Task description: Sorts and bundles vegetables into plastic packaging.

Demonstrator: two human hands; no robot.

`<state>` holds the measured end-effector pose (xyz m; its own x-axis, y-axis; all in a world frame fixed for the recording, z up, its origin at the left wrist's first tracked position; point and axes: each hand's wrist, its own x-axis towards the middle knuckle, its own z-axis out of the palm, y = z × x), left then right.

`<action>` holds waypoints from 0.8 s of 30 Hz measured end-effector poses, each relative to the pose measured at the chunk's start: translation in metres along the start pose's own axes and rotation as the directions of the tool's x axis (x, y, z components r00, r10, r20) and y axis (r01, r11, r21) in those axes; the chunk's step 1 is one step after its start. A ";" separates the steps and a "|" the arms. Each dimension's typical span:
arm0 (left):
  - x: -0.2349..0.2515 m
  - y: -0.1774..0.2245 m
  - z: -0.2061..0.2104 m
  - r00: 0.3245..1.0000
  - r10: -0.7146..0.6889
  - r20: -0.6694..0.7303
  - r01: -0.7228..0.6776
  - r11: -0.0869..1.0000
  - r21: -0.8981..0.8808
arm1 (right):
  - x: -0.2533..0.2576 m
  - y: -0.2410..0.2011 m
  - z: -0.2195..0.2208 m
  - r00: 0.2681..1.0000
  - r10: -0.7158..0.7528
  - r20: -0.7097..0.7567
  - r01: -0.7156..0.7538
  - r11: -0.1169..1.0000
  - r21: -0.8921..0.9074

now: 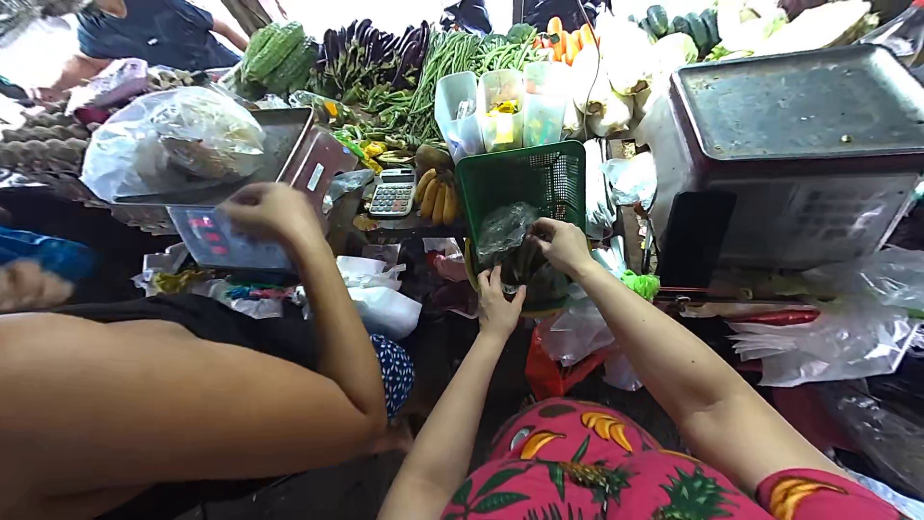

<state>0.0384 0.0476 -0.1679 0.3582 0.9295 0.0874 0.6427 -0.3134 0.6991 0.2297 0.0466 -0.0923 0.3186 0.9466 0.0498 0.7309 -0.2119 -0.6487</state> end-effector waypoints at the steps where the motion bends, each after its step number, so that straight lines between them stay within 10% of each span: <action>1: 0.002 0.003 0.000 1.000 -0.018 0.001 0.018 1.000 0.009 | -0.004 -0.003 -0.004 0.998 -0.035 -0.052 0.034 0.999 -0.024; 6: 0.017 0.019 -0.010 0.987 -0.137 0.081 0.126 0.983 0.135 | -0.023 -0.007 -0.014 0.892 -0.228 -0.391 0.203 0.974 -0.104; 12: 0.015 0.037 -0.019 0.999 -0.015 -0.032 0.017 0.999 0.049 | -0.045 -0.014 -0.042 0.893 0.044 -0.448 0.057 0.977 0.208; 20: 0.026 0.028 -0.020 0.972 -0.119 0.205 0.025 0.911 0.412 | -0.069 -0.023 -0.063 0.898 0.411 -0.160 -0.152 0.629 0.762; 24: 0.021 0.027 -0.028 0.994 0.057 0.094 -0.055 0.998 -0.020 | -0.074 -0.020 -0.061 0.852 0.524 0.007 -0.249 0.394 0.885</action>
<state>0.0449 0.0643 -0.1272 0.4565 0.8877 0.0596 0.6082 -0.3602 0.7073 0.2285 -0.0338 -0.0367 0.6502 0.6971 -0.3022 -0.3251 -0.1042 -0.9399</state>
